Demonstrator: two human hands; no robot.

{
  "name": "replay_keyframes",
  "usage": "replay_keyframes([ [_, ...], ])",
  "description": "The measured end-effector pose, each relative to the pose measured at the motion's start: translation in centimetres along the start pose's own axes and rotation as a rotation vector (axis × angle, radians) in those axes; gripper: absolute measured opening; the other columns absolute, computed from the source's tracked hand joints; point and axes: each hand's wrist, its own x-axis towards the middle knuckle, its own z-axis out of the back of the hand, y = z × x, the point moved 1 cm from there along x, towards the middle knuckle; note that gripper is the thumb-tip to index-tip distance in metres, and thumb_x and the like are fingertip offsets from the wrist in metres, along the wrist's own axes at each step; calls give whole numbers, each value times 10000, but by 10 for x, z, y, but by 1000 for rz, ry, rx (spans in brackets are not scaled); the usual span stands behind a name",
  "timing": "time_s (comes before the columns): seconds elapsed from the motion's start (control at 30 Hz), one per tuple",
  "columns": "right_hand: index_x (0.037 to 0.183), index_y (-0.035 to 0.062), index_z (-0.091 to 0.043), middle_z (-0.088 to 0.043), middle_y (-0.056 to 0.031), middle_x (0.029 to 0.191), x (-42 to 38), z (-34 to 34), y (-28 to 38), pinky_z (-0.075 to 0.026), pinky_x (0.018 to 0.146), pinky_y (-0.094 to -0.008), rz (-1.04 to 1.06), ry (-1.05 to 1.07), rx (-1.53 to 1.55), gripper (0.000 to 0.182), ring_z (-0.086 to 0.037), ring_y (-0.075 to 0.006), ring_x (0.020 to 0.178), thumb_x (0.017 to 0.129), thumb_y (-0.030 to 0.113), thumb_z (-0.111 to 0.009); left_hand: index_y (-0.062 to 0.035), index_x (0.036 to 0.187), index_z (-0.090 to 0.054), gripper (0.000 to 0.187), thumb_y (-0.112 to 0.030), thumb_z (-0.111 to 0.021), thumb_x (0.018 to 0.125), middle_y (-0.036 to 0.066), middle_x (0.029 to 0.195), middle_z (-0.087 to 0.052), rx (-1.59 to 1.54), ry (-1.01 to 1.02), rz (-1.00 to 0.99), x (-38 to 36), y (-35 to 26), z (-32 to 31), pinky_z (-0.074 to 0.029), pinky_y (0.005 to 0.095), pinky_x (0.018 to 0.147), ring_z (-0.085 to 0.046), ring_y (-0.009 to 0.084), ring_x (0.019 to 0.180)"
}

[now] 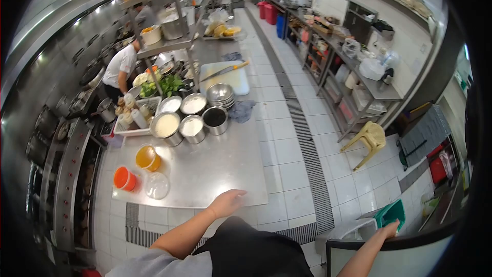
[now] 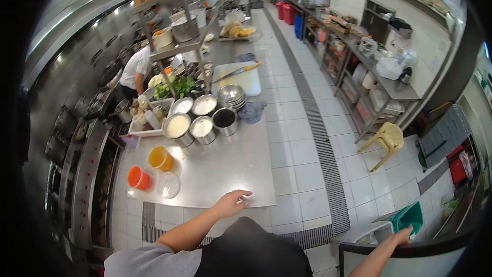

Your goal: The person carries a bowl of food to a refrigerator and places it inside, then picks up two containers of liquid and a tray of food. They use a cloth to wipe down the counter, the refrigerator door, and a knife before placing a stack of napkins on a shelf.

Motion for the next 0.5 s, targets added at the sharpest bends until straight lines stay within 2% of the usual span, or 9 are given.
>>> replay_keyframes([
  [0.03, 1320, -173, -484, -646, -315, 1274, -46, 9, 15, -540, 1005, -439, -38, -74, -11, 804, -675, -374, 1075, 793, 332, -823, -98, 1382, -637, 408, -175, -686, 984, 141, 1315, -670, -3, -16, 7, -7, 4, 2, -572, 380, 974, -702, 249, 1119],
  [0.1, 1358, -138, -435, -620, -317, 1292, -91, 25, 10, -542, 1007, -462, 4, -127, -92, 826, -660, -383, 1078, 797, 328, -822, -99, 1381, -637, 405, -168, -686, 985, 143, 1299, -672, -20, -27, 30, -20, 6, 9, -573, 378, 972, -700, 248, 1113],
  [0.17, 1355, -108, -453, -614, -303, 1277, -89, 45, -39, -537, 1011, -498, -88, 73, 113, 791, -644, -379, 1115, 790, 311, -815, -99, 1379, -638, 403, -167, -685, 985, 142, 1277, -676, -42, -31, 57, -28, 14, 14, -573, 377, 967, -699, 247, 1102],
  [0.23, 1349, -82, -479, -620, -257, 1268, -129, 67, -76, -530, 990, -491, -70, 132, 38, 741, -647, -349, 1107, 805, 323, -778, -97, 1376, -640, 400, -172, -685, 986, 136, 1249, -683, -71, -21, 92, -34, 27, 17, -573, 375, 960, -699, 243, 1086],
  [0.3, 1353, -71, -493, -600, -209, 1319, -69, 96, -189, -486, 1014, -460, -262, 382, 25, 706, -617, -329, 1151, 833, 346, -726, -100, 1374, -643, 399, -179, -686, 986, 129, 1225, -689, -76, 2, 109, -35, 38, 21, -573, 375, 953, -698, 241, 1073],
  [0.37, 1331, -2, -554, -586, -159, 1332, -108, 126, -229, -434, 1050, -433, -331, 292, -87, 609, -576, -308, 1202, 857, 357, -684, -103, 1373, -645, 397, -186, -686, 986, 124, 1205, -696, -76, 21, 107, -31, 46, 23, -572, 376, 946, -697, 238, 1063],
  [0.43, 1313, 57, -597, -568, -152, 1335, -190, 160, -204, -376, 1111, -442, -432, 278, -150, 564, -521, -301, 1275, 855, 374, -688, -104, 1371, -647, 396, -191, -685, 987, 121, 1189, -702, -74, 28, 100, -26, 55, 26, -571, 378, 939, -697, 234, 1056],
  [0.5, 1262, 96, -640, -633, -126, 1213, -196, 205, -236, -475, 993, -426, -448, 314, -222, 441, -609, -268, 1136, 886, 323, -678, -101, 1369, -649, 394, -191, -685, 986, 119, 1176, -704, -64, 46, 104, -19, 62, 30, -570, 379, 939, -696, 233, 1054],
])
